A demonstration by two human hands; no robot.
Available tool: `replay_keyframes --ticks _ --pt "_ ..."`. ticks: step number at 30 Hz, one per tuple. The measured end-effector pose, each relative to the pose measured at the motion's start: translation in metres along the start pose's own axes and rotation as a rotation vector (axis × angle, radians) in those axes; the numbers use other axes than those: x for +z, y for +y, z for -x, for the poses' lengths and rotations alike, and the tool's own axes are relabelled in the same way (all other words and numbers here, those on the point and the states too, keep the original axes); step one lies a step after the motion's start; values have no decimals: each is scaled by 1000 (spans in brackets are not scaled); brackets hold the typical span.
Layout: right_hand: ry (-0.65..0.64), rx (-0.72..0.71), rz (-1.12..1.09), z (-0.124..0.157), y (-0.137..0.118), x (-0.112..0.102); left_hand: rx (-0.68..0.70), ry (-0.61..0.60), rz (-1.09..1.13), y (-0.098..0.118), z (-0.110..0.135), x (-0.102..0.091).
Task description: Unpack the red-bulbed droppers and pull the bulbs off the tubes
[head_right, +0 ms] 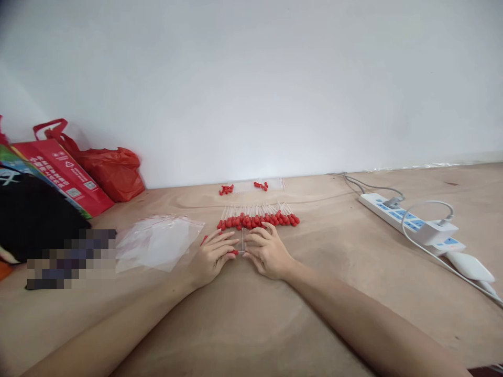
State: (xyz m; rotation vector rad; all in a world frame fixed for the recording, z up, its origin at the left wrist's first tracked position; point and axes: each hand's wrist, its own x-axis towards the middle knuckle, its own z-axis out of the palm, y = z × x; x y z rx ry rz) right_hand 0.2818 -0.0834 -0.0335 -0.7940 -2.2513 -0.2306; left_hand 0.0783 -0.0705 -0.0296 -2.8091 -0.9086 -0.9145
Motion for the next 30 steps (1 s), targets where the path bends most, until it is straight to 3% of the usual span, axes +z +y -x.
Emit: replay_keyframes --ticks 6,12,19,25,30 --pt "4 -17 -17 4 4 -3 52 53 14 -7 6 -3" --pt "29 106 28 15 21 -8 -17 208 -35 -30 18 -18" --pt "-49 230 26 16 21 0 -201 320 -98 -26 13 -18" --pt "-46 366 -62 10 17 5 -377 289 -90 -34 14 -15" --pt "-17 449 -9 3 8 11 -404 204 -107 -35 12 -14"
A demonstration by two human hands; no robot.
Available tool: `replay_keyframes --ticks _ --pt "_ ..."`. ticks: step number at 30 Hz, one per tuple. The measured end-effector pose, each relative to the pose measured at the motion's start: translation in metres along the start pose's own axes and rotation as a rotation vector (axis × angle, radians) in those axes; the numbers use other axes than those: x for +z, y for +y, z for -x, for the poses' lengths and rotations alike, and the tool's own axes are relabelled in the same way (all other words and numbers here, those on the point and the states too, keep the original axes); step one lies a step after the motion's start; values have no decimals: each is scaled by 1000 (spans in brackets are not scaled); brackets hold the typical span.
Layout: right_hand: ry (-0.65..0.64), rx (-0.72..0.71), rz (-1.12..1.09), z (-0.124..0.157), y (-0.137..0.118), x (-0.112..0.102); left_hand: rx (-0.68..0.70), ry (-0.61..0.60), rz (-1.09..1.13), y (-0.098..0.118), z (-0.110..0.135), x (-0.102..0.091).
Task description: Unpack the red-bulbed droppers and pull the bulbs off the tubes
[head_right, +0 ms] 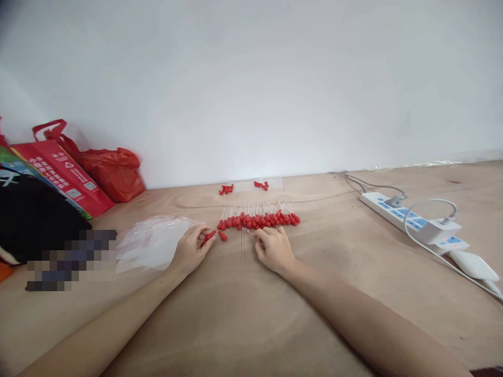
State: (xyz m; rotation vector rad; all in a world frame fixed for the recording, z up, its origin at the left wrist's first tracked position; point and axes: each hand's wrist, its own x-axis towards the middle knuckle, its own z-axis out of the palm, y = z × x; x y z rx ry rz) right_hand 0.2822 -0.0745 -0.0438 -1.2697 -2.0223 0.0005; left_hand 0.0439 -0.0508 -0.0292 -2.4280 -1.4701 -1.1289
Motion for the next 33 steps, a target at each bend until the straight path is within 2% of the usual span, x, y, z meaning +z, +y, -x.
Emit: replay_keyframes --ticks 6,12,17,21,29,33 --pt "-11 60 58 -1 -10 2 -1 -92 -56 4 -4 -2" --pt "-107 -38 90 -3 -18 -7 32 -91 -121 8 -3 -6" --pt "-92 -51 69 -3 -19 -10 -15 -106 -125 11 -4 -7" --pt "-32 13 39 -2 -16 -9 -50 -116 -122 21 -20 3" --pt "83 67 28 0 -7 -14 25 -61 -166 33 -54 41" --pt "105 58 31 1 -3 -12 -11 25 -91 32 -51 37"
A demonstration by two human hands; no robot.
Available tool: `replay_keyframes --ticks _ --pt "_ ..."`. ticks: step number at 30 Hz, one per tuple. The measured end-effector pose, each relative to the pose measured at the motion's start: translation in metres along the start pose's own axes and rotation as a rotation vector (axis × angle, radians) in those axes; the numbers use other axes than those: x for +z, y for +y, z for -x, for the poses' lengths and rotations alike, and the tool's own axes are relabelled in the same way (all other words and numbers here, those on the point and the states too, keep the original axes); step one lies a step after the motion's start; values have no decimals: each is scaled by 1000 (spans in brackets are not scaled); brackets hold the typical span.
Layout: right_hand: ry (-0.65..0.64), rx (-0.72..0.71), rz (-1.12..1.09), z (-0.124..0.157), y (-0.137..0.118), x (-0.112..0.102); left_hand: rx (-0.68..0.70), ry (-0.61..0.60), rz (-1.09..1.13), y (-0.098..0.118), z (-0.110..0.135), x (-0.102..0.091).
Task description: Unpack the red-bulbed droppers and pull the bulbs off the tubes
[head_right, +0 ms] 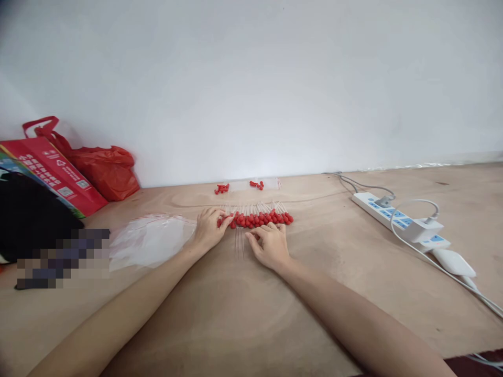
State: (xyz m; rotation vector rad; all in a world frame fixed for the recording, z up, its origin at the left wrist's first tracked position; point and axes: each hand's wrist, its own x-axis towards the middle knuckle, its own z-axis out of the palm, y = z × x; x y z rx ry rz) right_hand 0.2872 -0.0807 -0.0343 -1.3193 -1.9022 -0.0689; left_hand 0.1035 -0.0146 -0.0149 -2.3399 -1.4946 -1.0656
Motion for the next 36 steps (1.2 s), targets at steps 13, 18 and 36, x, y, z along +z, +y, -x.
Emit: replay_keyframes --ticks 13,18,36 --pt "-6 -315 75 1 0 1 243 -49 235 -9 57 -49" --pt "-62 -365 70 1 0 3 339 -79 253 -4 54 -48" --pt "-16 -516 72 4 -10 1 469 -145 120 0 58 -37"
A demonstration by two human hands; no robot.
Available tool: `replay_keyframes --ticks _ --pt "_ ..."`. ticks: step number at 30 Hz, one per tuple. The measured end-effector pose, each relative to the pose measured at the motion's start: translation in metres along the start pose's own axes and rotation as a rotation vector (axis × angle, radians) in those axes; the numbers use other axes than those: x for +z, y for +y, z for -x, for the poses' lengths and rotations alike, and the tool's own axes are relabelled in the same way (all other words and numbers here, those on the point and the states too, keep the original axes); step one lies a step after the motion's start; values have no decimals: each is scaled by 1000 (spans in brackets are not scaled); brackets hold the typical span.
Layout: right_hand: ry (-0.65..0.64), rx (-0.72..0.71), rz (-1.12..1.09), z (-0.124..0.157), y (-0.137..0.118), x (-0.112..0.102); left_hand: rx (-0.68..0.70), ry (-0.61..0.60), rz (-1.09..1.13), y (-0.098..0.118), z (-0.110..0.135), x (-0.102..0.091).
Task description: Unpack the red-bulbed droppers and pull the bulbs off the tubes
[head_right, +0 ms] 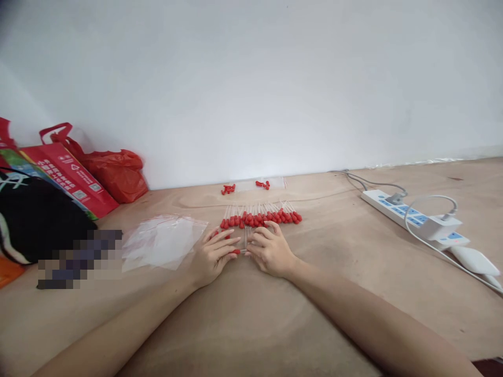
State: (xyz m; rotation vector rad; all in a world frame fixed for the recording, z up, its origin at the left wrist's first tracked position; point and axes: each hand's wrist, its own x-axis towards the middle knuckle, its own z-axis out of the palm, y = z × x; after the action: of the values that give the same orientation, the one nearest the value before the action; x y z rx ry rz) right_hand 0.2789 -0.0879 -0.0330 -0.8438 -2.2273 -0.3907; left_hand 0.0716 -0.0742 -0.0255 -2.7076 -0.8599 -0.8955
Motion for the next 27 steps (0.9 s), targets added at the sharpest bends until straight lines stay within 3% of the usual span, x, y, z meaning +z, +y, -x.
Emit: replay_keyframes --ticks 22,27 --pt "-18 -50 -2 1 0 -3 57 2 85 5 1 -5" --pt "41 53 -40 8 10 -6 2 55 87 -6 8 -9"
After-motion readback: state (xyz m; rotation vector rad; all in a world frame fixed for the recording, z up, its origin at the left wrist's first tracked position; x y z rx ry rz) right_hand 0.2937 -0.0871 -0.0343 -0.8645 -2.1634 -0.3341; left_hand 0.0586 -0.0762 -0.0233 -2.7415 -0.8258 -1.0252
